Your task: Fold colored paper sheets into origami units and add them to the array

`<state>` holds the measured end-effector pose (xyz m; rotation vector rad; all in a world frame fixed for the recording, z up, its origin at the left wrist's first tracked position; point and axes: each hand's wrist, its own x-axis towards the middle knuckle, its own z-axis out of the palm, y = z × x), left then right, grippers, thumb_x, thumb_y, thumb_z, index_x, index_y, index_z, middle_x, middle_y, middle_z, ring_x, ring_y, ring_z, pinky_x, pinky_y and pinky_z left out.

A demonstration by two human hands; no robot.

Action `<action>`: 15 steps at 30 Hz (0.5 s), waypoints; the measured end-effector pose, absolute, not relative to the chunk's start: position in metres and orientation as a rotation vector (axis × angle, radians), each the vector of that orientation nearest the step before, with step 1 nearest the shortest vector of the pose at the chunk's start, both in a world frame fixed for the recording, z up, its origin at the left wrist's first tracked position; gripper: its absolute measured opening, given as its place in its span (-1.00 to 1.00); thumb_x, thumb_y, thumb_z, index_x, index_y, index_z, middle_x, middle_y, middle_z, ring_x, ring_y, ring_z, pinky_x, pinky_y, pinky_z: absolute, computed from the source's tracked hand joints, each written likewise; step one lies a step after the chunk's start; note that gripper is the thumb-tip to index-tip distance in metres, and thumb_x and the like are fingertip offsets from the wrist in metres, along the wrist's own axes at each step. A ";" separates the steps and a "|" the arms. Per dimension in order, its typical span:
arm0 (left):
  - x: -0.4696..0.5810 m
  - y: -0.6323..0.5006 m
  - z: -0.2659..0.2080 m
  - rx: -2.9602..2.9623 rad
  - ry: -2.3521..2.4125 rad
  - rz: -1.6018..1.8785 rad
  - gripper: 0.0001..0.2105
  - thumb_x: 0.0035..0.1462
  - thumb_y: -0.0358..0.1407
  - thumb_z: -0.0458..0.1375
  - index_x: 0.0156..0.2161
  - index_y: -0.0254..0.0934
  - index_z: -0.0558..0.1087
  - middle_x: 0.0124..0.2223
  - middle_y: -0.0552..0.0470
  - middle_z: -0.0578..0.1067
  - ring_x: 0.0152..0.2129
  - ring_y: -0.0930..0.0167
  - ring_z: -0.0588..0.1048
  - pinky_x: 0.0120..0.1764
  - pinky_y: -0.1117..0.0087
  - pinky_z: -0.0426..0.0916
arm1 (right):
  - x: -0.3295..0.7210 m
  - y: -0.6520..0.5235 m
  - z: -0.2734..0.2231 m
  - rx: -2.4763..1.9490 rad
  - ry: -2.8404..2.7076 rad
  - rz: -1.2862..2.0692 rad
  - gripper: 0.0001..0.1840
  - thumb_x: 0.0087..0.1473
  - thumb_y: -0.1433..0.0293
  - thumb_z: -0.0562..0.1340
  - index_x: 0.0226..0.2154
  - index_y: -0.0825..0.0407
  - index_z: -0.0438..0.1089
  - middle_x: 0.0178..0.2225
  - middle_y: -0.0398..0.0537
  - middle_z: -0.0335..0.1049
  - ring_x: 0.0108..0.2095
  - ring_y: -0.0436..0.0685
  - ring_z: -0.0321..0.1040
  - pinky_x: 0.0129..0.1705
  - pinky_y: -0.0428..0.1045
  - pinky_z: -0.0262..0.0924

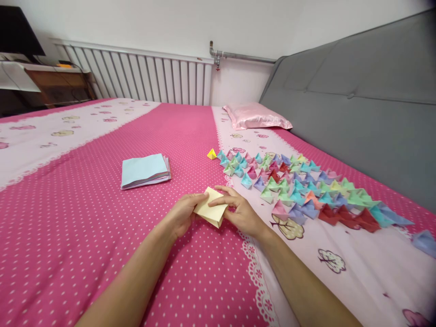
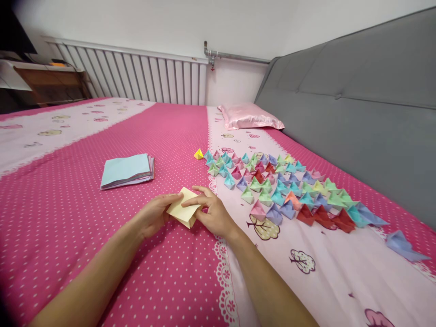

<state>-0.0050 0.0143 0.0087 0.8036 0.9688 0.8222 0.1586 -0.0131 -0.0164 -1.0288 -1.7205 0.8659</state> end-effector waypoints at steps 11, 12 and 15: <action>-0.005 0.013 0.006 0.861 0.889 0.794 -0.85 0.03 -0.38 0.11 -0.44 -0.42 0.50 -0.49 -0.04 0.51 -0.58 0.48 0.43 -0.46 0.51 0.30 | 0.152 -0.012 -0.020 -1.063 -1.393 0.964 -0.80 -0.18 0.26 0.35 -0.40 -0.05 0.53 -0.12 0.01 0.35 -0.08 0.18 0.29 -0.13 0.05 0.22; -0.005 0.013 0.006 0.868 0.875 0.793 -0.85 0.03 -0.38 0.12 -0.43 -0.42 0.50 -0.49 -0.04 0.51 -0.58 0.48 0.43 -0.46 0.51 0.30 | 0.152 -0.013 -0.019 -1.071 -1.383 0.952 -0.80 -0.18 0.26 0.35 -0.41 -0.04 0.53 -0.14 0.01 0.36 -0.07 0.18 0.28 -0.13 0.05 0.22; -0.004 0.011 0.007 0.884 0.829 0.777 -0.85 0.02 -0.36 0.13 -0.43 -0.41 0.51 -0.48 -0.04 0.51 -0.57 0.48 0.43 -0.46 0.52 0.29 | 0.150 -0.015 -0.018 -1.096 -1.366 0.901 -0.81 -0.19 0.25 0.35 -0.44 -0.02 0.53 -0.20 0.00 0.39 -0.09 0.18 0.29 -0.13 0.04 0.20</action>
